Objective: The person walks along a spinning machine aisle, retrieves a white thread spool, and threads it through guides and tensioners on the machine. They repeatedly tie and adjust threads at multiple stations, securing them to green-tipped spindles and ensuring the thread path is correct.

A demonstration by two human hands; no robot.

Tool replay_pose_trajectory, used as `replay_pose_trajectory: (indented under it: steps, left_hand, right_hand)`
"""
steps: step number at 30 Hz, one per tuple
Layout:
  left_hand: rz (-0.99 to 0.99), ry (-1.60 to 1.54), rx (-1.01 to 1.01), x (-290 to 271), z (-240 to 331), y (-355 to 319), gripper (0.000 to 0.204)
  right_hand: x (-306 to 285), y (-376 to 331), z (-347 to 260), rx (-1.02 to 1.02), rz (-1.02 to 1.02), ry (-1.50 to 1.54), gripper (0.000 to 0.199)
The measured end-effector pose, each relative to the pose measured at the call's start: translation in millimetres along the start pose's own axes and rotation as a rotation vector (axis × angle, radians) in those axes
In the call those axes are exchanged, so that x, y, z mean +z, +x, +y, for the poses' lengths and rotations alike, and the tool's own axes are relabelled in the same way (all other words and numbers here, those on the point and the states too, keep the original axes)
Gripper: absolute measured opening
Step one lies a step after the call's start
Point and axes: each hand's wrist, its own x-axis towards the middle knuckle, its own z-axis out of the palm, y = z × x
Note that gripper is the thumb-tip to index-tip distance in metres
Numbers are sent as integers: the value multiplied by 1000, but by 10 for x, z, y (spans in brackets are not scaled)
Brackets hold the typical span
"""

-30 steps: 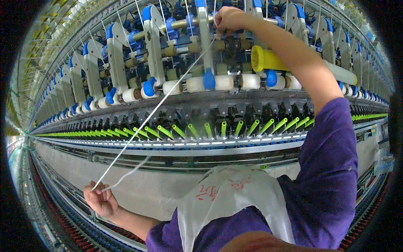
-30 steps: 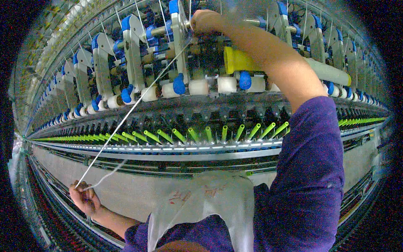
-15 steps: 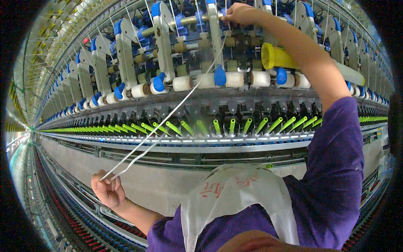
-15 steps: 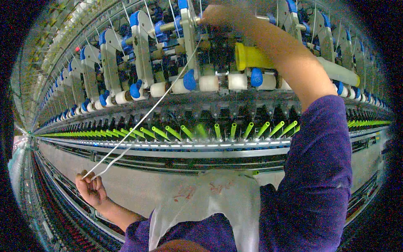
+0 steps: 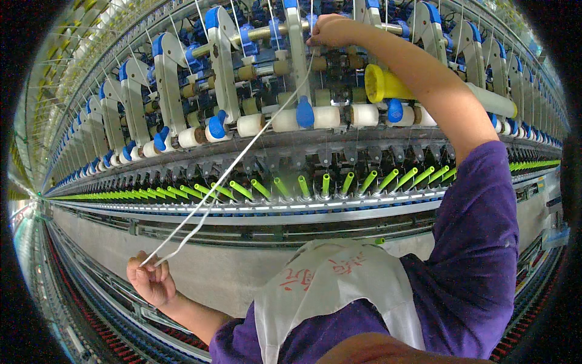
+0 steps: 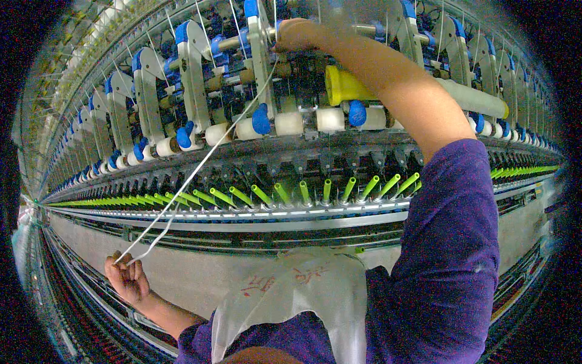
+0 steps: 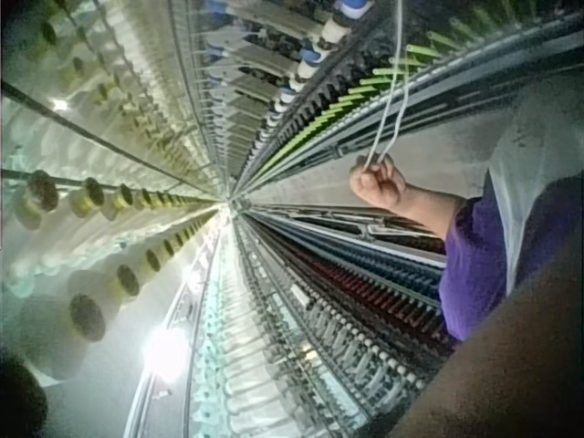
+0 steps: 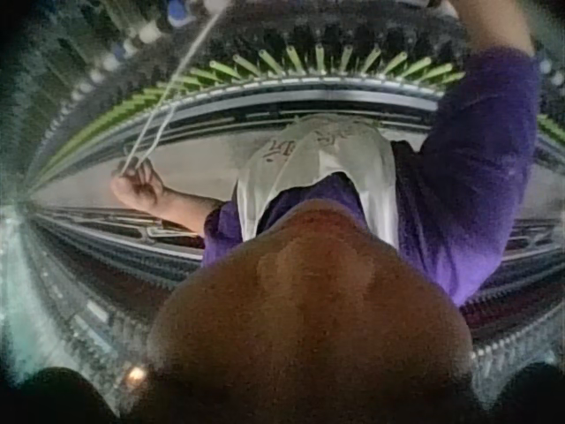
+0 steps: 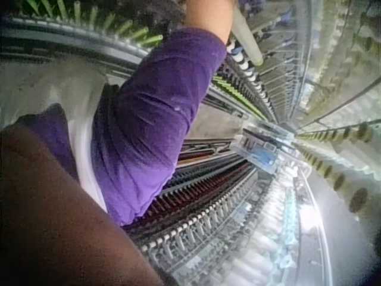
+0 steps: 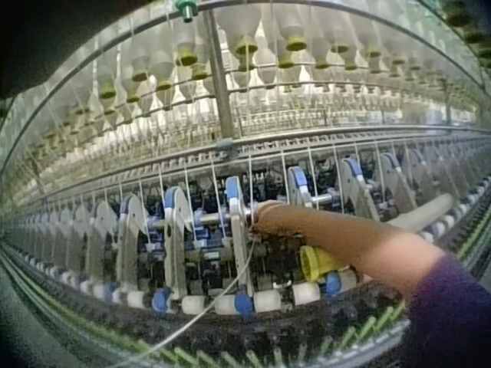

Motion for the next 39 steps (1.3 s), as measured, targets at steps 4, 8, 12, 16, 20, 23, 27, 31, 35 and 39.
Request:
replay_pose_trajectory:
  steps: [4,8,12,16,20,23,27,31,35,39]
  left_hand:
    - [-26,-18,4,12,-33,9,24]
    - [-15,-8,-3,40,-42,4,24]
    - [8,-1,2,56,-64,-4,25]
    - [4,-14,0,38,-97,-4,25]
    - [-9,-31,-14,17,-114,5,25]
    - [-5,-46,-26,16,-125,17,26]
    - [-10,-48,-31,24,-158,37,26]
    - [19,-47,-41,23,-162,52,26]
    - [7,-46,-30,147,-161,127,24]
    - [137,-84,157,541,-196,427,22]
  right_hand:
    - [-27,-15,-3,51,-22,16,47]
    - [-17,-2,37,56,-9,15,50]
    - [31,28,56,36,9,30,51]
    - [52,40,52,46,16,-6,49]
    - [27,27,58,45,-4,33,47]
    - [13,28,59,46,-24,43,47]
    - [55,56,71,46,-10,-38,45]
    - [75,79,58,-1,-19,-69,39]
    - [-155,-40,9,10,97,-5,35]
    - [-622,-399,-196,74,11,457,38]
